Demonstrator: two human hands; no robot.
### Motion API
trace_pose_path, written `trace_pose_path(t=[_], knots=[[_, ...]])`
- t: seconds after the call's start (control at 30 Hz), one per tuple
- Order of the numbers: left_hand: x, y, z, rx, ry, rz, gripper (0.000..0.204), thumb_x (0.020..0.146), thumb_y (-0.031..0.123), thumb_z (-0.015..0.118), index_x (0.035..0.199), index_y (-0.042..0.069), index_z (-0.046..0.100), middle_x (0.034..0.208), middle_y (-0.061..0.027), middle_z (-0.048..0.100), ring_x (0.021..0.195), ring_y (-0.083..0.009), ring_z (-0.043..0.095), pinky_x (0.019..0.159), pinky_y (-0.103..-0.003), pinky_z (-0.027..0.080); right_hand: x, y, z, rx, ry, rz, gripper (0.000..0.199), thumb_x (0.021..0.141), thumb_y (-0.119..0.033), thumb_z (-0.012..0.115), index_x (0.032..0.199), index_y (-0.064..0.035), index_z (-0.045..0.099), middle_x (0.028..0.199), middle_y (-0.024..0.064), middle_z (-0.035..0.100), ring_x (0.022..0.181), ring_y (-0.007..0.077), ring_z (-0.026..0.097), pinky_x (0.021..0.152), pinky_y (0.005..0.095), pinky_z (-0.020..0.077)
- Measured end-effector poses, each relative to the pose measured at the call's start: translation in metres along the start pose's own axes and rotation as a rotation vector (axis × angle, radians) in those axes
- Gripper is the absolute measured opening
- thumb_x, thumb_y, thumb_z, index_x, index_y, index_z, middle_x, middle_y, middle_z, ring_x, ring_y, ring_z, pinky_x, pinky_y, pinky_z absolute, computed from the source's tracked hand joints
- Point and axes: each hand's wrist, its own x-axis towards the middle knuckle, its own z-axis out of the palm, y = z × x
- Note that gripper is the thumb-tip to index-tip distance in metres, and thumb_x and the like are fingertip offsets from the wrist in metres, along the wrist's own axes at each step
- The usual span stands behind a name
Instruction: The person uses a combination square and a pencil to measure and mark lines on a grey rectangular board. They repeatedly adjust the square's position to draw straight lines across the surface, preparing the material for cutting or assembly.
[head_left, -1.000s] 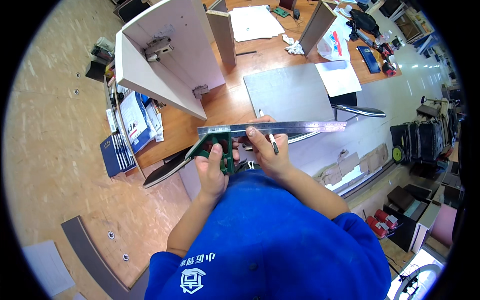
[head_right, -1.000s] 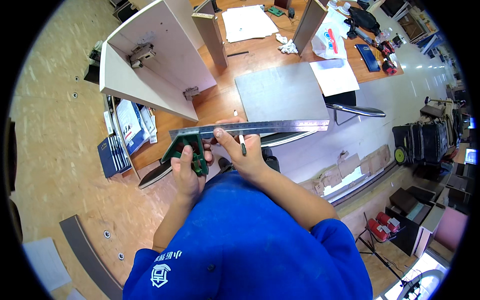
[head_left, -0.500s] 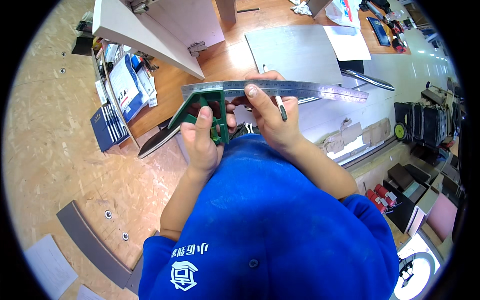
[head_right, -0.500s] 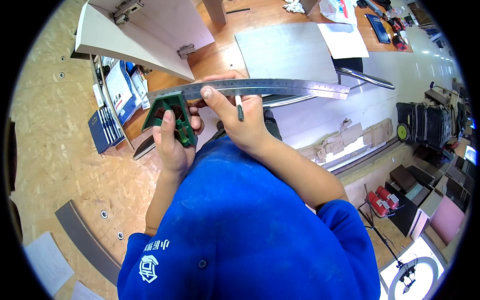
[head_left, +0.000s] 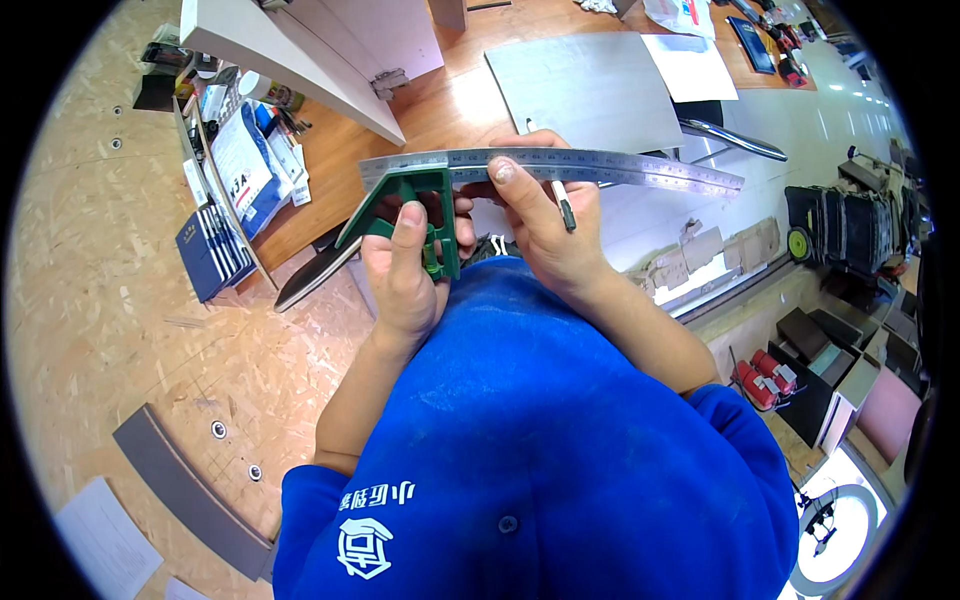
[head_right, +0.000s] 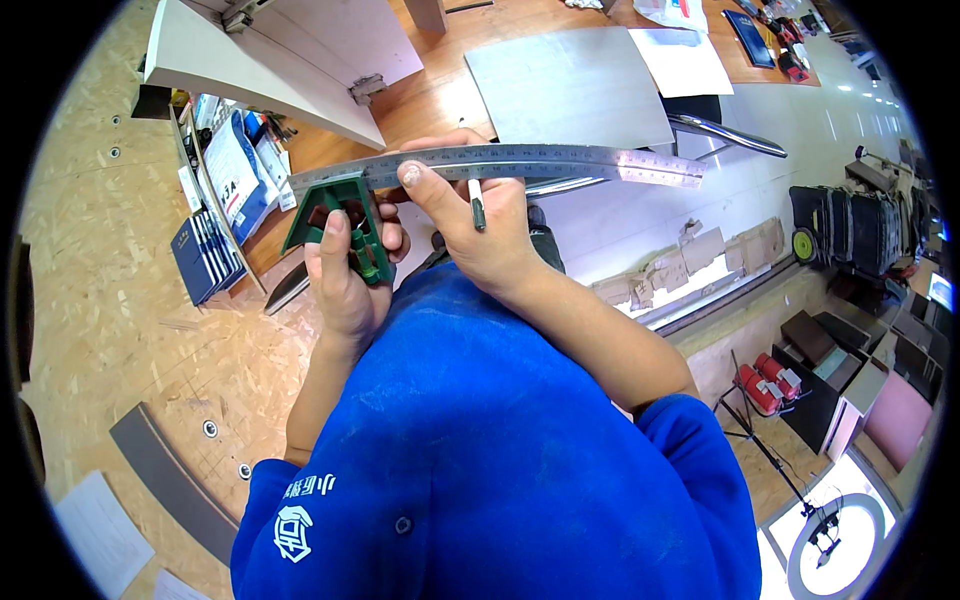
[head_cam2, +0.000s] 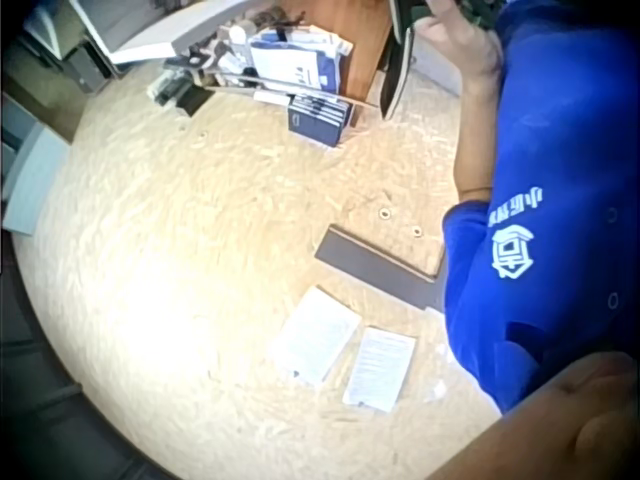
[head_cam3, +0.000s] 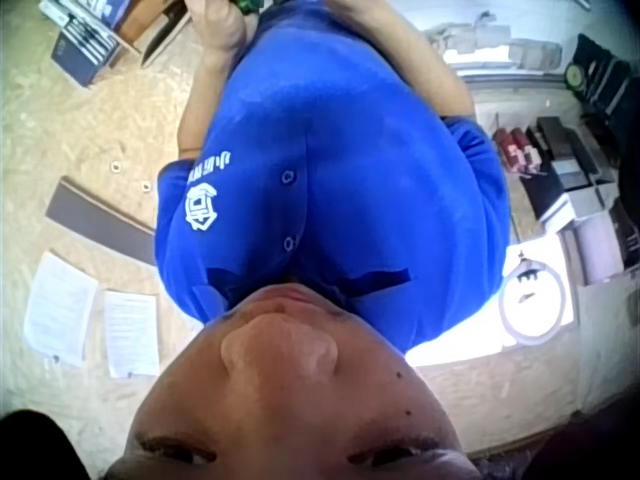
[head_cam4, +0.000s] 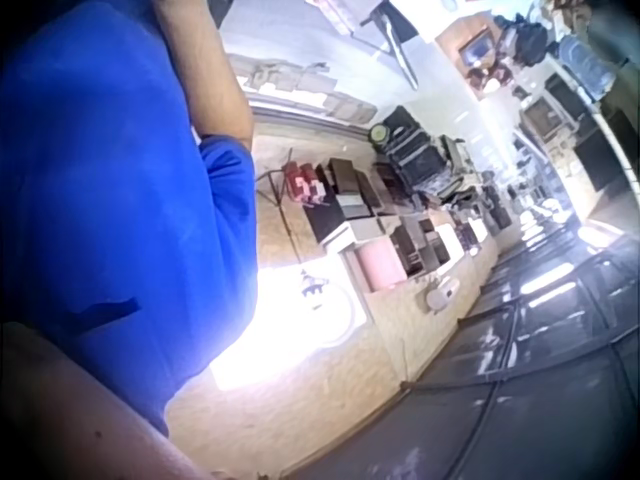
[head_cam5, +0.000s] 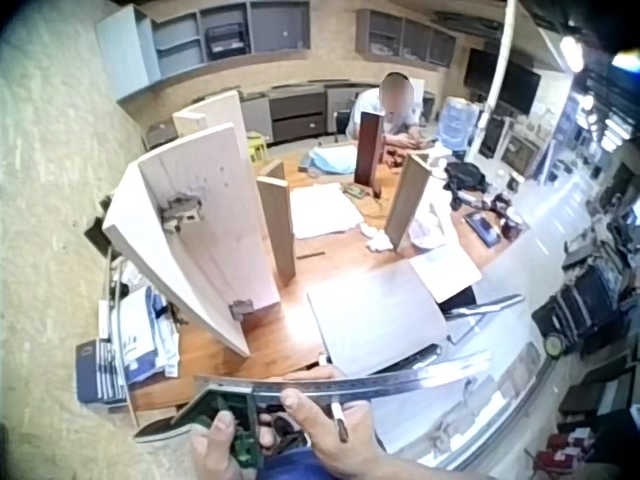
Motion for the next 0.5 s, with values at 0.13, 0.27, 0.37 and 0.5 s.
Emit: trace_pose_path(t=[0.13,0.27,0.37,0.5], knots=[[-0.0011,-0.0012,-0.0022,-0.003,-0.004,-0.004,0.039,0.107,0.033,0.054,0.118,-0.003,0.061,0.101,-0.0154,0.068,0.078,-0.0181,0.062,0.063,-0.032,0.049,-0.0016,0.0008,0.0003,0.005,-0.008,-0.002,0.027,0.099,-0.013,0.068,0.118,0.0022,0.059,0.105,0.0121,0.07,0.097,0.0155,0.069,0.088,0.0303,0.0569],[-0.0015,-0.0029,-0.0038,-0.028,0.007,-0.007,0.037,0.106,0.031,0.054,0.118,-0.003,0.061,0.102,-0.0156,0.068,0.078,-0.0181,0.062,0.062,-0.032,0.049,-0.0027,0.0015,0.0016,0.012,-0.01,0.001,0.026,0.099,-0.014,0.068,0.118,0.0014,0.059,0.104,0.0123,0.07,0.096,0.0161,0.07,0.087,0.0305,0.0577],[-0.003,-0.0008,-0.0015,-0.081,0.019,-0.013,0.035,0.105,0.03,0.056,0.119,-0.002,0.06,0.103,-0.0159,0.068,0.079,-0.018,0.062,0.062,-0.032,0.049,-0.0023,0.0022,0.0013,0.001,-0.025,-0.003,0.026,0.099,-0.014,0.068,0.118,0.0013,0.059,0.103,0.0122,0.07,0.095,0.016,0.07,0.087,0.0307,0.0581],[-0.0024,-0.0023,-0.0038,-0.099,-0.004,-0.004,0.034,0.104,0.031,0.056,0.119,0.0,0.059,0.104,-0.0164,0.067,0.08,-0.0183,0.062,0.061,-0.032,0.05,-0.0021,0.0029,0.0016,0.0,-0.029,-0.017,0.026,0.099,-0.015,0.068,0.118,0.0012,0.059,0.103,0.0118,0.07,0.095,0.0154,0.07,0.086,0.0303,0.058]])
